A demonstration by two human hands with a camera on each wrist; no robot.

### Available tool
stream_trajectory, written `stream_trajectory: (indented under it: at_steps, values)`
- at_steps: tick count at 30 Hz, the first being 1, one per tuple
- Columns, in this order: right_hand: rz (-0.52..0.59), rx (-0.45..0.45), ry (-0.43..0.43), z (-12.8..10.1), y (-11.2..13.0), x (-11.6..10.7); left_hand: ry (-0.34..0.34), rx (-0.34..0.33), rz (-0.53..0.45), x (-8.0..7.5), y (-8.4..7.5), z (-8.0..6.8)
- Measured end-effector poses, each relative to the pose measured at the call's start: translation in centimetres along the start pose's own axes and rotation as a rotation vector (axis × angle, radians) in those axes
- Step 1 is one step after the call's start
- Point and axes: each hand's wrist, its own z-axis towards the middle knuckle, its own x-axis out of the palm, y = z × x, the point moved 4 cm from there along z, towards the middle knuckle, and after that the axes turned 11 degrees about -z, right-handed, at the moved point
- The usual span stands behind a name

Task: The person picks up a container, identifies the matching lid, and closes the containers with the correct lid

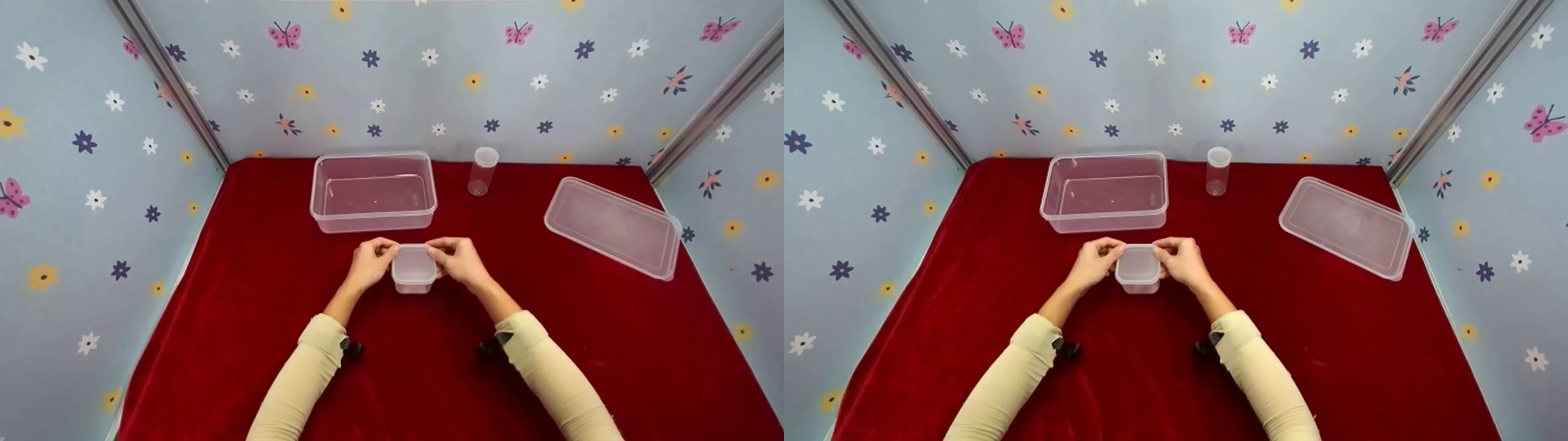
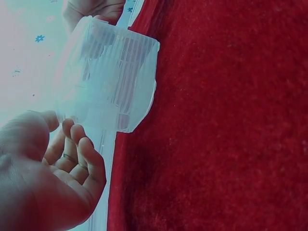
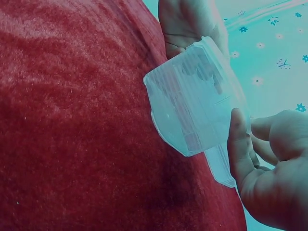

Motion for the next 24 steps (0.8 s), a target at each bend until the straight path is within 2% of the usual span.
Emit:
stream_trajectory:
  at_steps: [4, 5, 6, 8, 10, 13, 21, 24]
  values:
    - [0.018, 0.002, -0.007, 0.0, -0.2, 0.0, 0.036, 0.005, 0.009, -0.4, 5.0, 2.6]
    - [0.023, 0.002, -0.01, 0.0, -0.2, 0.0, 0.039, 0.015, 0.016, -0.5, 5.9, 3.0]
    - [0.03, 0.002, -0.012, -0.1, -0.2, 0.0, 0.039, 0.02, 0.026, -0.5, 5.9, 3.0]
    - [0.042, 0.002, -0.014, -0.2, -0.3, 0.0, 0.039, 0.054, 0.032, -0.6, 3.9, 1.7]
    - [0.055, 0.005, -0.009, -0.4, -0.3, 0.0, 0.034, 0.116, 0.032, -0.6, 2.7, 0.9]
    - [0.056, 0.0, 0.009, -0.6, -0.4, 0.0, 0.049, 0.147, 0.017, -0.6, 0.5, -0.4]
    - [-0.012, -0.04, 0.032, -0.7, -0.1, 0.2, 0.085, 0.163, 0.037, -0.5, 0.6, -0.5]
    - [-0.035, -0.053, 0.024, -0.6, -0.1, 0.1, 0.091, 0.128, 0.014, -0.3, -0.8, -1.0]
